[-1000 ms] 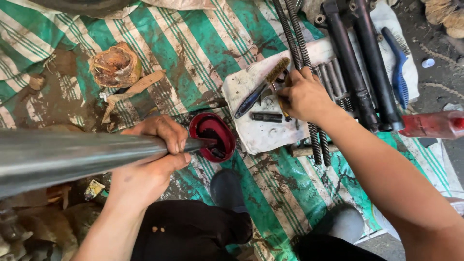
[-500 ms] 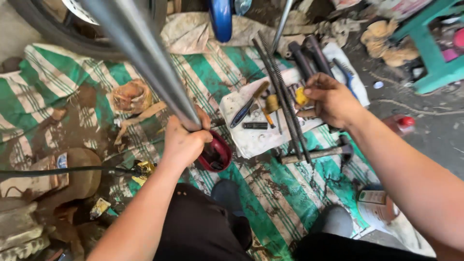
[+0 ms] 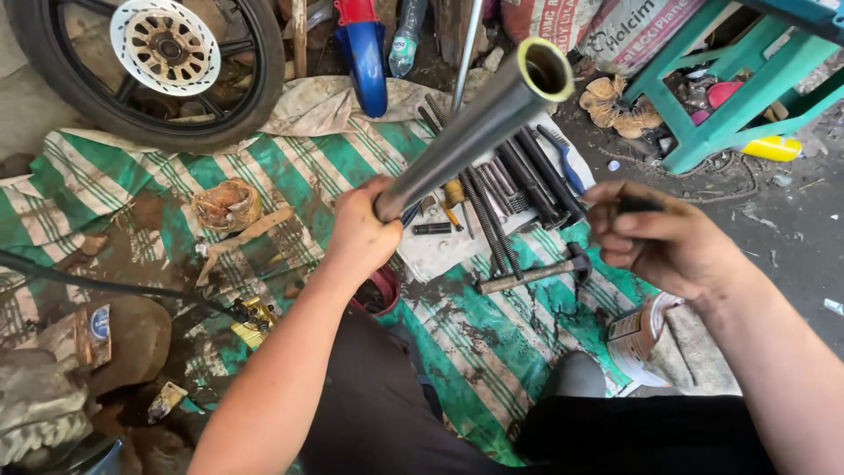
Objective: Servicing a motorcycle front fork by pouring oil and assembling components
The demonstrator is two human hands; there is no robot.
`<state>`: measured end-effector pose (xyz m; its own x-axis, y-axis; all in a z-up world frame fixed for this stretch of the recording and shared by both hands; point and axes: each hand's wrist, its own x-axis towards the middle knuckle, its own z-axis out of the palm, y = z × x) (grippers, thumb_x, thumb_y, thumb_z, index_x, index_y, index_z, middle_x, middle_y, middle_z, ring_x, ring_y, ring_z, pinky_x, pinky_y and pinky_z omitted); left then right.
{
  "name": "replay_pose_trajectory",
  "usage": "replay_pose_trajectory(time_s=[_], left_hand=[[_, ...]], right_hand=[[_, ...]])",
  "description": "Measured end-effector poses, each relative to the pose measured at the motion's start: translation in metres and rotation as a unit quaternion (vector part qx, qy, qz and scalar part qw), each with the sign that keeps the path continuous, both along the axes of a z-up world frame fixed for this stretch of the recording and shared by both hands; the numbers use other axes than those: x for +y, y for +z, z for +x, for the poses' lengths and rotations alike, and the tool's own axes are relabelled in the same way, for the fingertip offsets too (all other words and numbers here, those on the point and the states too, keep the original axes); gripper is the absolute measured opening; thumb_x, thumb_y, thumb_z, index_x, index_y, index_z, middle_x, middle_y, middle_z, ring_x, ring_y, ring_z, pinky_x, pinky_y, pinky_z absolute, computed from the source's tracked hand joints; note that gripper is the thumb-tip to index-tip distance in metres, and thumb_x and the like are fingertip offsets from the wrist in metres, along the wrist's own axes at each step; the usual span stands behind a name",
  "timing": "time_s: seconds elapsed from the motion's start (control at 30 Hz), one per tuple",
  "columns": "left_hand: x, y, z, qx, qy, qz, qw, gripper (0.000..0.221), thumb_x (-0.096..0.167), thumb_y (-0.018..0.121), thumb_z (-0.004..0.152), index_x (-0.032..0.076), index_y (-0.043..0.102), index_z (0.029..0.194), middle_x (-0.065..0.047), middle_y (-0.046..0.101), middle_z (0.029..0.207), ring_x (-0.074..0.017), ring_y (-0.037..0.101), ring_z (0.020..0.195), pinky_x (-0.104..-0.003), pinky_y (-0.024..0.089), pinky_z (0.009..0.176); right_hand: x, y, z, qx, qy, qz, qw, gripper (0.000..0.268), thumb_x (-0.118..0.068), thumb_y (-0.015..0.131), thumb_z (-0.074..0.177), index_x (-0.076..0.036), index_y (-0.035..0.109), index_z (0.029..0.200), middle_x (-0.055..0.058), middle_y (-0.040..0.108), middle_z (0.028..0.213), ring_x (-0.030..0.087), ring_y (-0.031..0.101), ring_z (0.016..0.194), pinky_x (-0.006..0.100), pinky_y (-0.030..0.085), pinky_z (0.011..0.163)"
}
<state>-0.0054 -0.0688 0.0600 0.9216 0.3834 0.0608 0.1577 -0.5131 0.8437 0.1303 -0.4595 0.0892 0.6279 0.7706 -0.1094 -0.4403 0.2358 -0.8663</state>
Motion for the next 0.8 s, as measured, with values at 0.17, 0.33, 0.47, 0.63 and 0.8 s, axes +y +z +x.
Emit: replay_pose_trajectory(time_s=[0.17,0.33,0.47,0.63,0.8], left_hand=[[0.011,-0.038,0.015,-0.061,-0.067,0.076,0.993,0.044,-0.006,0.064,0.085,0.003,0.080,0.124,-0.013,0.079,0.116,-0.0333,0.075,0.108,-0.041,0.061,0.098],[0.018,-0.046,0.016,-0.210,-0.148,0.181,0.949,0.023,-0.009,0.053,0.074,0.008,0.066,0.080,-0.007,0.061,0.080,-0.0314,0.060,0.076,-0.044,0.046,0.073],[0.024,-0.061,0.021,-0.188,-0.152,0.203,0.949,0.018,-0.004,0.049,0.088,0.007,0.062,0.082,-0.007,0.057,0.080,-0.0311,0.054,0.074,-0.048,0.045,0.073],[0.036,-0.067,0.031,-0.200,-0.136,0.227,0.943,0.018,-0.004,0.068,0.077,0.009,0.074,0.089,-0.016,0.074,0.085,-0.0471,0.075,0.089,-0.054,0.061,0.083],[0.042,-0.077,0.042,-0.188,-0.142,0.249,0.939,0.016,0.000,0.071,0.082,0.011,0.075,0.094,-0.013,0.075,0.091,-0.0456,0.076,0.096,-0.053,0.058,0.091]], right_hand=[[-0.010,-0.031,0.003,0.095,0.063,-0.070,0.991,0.065,-0.034,0.058,0.103,0.013,0.059,0.149,0.042,0.067,0.149,0.060,0.065,0.139,0.066,0.056,0.103],[-0.019,-0.032,0.001,0.103,0.148,0.085,0.980,0.045,-0.015,0.064,0.114,0.011,0.057,0.150,0.043,0.063,0.150,0.057,0.068,0.130,0.061,0.064,0.102],[0.006,-0.014,-0.016,-0.009,-0.030,-0.307,0.951,0.040,0.000,0.058,0.104,0.020,0.069,0.136,0.039,0.080,0.133,0.052,0.079,0.124,0.059,0.063,0.108],[0.002,-0.050,-0.010,-0.137,0.012,-0.185,0.973,0.031,0.003,0.063,0.099,0.006,0.072,0.128,0.029,0.086,0.111,0.040,0.088,0.094,0.045,0.072,0.080],[0.005,-0.038,-0.024,-0.124,0.019,-0.026,0.992,0.044,0.003,0.062,0.094,0.009,0.053,0.137,0.033,0.076,0.107,0.047,0.087,0.087,0.050,0.075,0.072]])
